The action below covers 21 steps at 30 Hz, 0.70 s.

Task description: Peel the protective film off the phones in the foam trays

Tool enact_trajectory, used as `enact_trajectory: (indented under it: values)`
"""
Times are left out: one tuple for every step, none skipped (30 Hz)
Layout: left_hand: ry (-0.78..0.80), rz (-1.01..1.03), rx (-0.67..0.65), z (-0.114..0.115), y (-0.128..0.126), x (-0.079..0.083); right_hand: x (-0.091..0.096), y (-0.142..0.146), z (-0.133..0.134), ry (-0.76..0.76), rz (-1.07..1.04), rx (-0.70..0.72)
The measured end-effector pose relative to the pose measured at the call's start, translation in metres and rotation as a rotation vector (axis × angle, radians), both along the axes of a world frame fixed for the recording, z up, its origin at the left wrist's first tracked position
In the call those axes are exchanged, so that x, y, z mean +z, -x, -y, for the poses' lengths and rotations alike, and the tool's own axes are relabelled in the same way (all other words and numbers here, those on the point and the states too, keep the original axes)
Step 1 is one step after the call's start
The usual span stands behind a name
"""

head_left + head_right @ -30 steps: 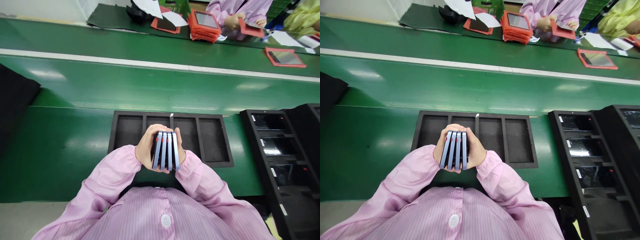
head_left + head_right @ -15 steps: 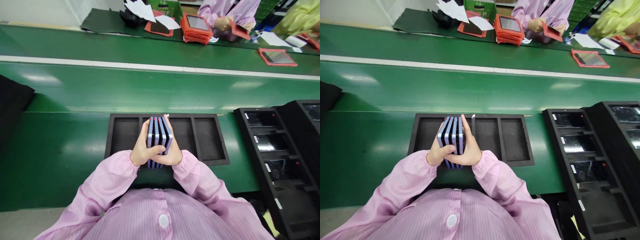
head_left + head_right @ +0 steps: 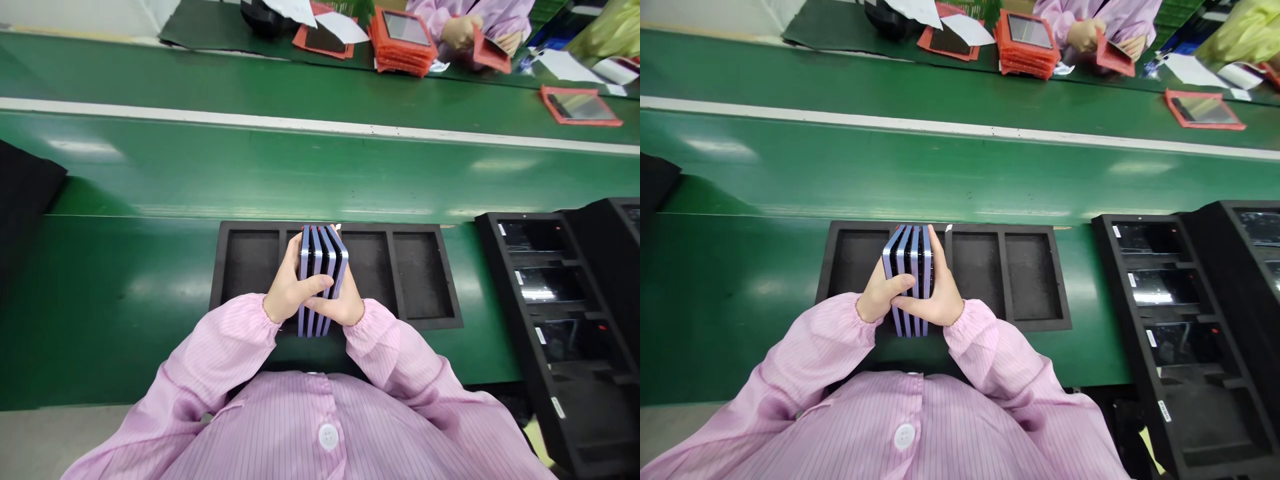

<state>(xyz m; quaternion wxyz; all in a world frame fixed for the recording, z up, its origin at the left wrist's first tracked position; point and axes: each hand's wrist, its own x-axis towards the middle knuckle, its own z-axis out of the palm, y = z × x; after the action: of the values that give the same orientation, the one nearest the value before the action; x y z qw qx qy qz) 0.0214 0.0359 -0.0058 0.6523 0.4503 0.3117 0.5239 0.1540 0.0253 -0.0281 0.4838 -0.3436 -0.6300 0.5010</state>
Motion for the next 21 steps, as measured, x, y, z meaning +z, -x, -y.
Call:
enact_trajectory:
  values:
    - [-0.014, 0.0, -0.003, 0.0006, 0.0001, -0.0007, -0.0005, 0.0001, 0.0006, -0.006, 0.0, 0.004]
    - [-0.027, -0.001, -0.006, 0.0013, 0.0002, -0.0015, -0.0009, 0.0001, 0.0013, -0.011, -0.001, 0.01]
    - [-0.039, -0.004, -0.007, 0.002, 0.0003, -0.0021, -0.0014, 0.0, 0.002, -0.014, -0.003, 0.015]
    - [-0.05, -0.007, -0.006, 0.0026, 0.0004, -0.0027, -0.0018, -0.0002, 0.0026, -0.014, -0.011, 0.022]
    - [-0.059, -0.009, -0.007, 0.0029, 0.0004, -0.0031, -0.0023, -0.0004, 0.003, -0.016, -0.023, 0.027]
    - [-0.066, -0.012, -0.009, 0.0032, 0.0003, -0.0034, -0.0027, -0.0006, 0.0031, -0.021, -0.036, 0.03]
    - [-0.071, -0.013, -0.01, 0.0032, 0.0002, -0.0035, -0.0031, -0.0007, 0.0031, -0.027, -0.045, 0.03]
    - [-0.073, -0.014, -0.011, 0.0032, 0.0001, -0.0035, -0.0035, -0.0008, 0.0029, -0.03, -0.047, 0.025]
    - [-0.071, -0.015, -0.013, 0.0031, -0.0001, -0.0034, -0.0037, -0.0009, 0.0026, -0.032, -0.042, 0.018]
    - [-0.067, -0.017, -0.014, 0.003, -0.0003, -0.0032, -0.0039, -0.0009, 0.0024, -0.031, -0.031, 0.011]
    - [-0.063, -0.018, -0.013, 0.0031, -0.0004, -0.003, -0.0039, -0.0009, 0.0022, -0.03, -0.018, 0.006]
    - [-0.058, -0.021, -0.01, 0.0032, -0.0005, -0.0028, -0.0039, -0.0009, 0.0022, -0.027, -0.007, 0.005]
    - [-0.054, -0.025, -0.005, 0.0035, -0.0006, -0.0025, -0.0039, -0.0009, 0.0023, -0.026, 0.0, 0.004]
    - [-0.052, -0.029, 0.002, 0.0039, -0.0006, -0.0022, -0.0038, -0.0009, 0.0025, -0.03, 0.004, 0.004]
    - [-0.052, -0.034, 0.011, 0.0045, -0.0007, -0.0019, -0.0037, -0.0009, 0.0028, -0.036, 0.007, 0.004]
    - [-0.054, -0.04, 0.02, 0.0051, -0.0007, -0.0017, -0.0037, -0.0009, 0.0033, -0.044, 0.009, 0.002]
    - [-0.06, -0.046, 0.028, 0.0058, -0.0007, -0.0015, -0.0037, -0.001, 0.0037, -0.053, 0.012, -0.001]
    - [-0.069, -0.051, 0.035, 0.0065, -0.0008, -0.0015, -0.0039, -0.001, 0.0042, -0.063, 0.014, -0.003]
    - [-0.081, -0.053, 0.041, 0.0072, -0.0008, -0.0017, -0.0043, -0.001, 0.0047, -0.074, 0.016, -0.007]
    - [-0.094, -0.054, 0.045, 0.0079, -0.0009, -0.0021, -0.0048, -0.0011, 0.005, -0.083, 0.016, -0.009]
    - [-0.105, -0.054, 0.048, 0.0085, -0.001, -0.0028, -0.0055, -0.0011, 0.0053, -0.093, 0.014, -0.012]
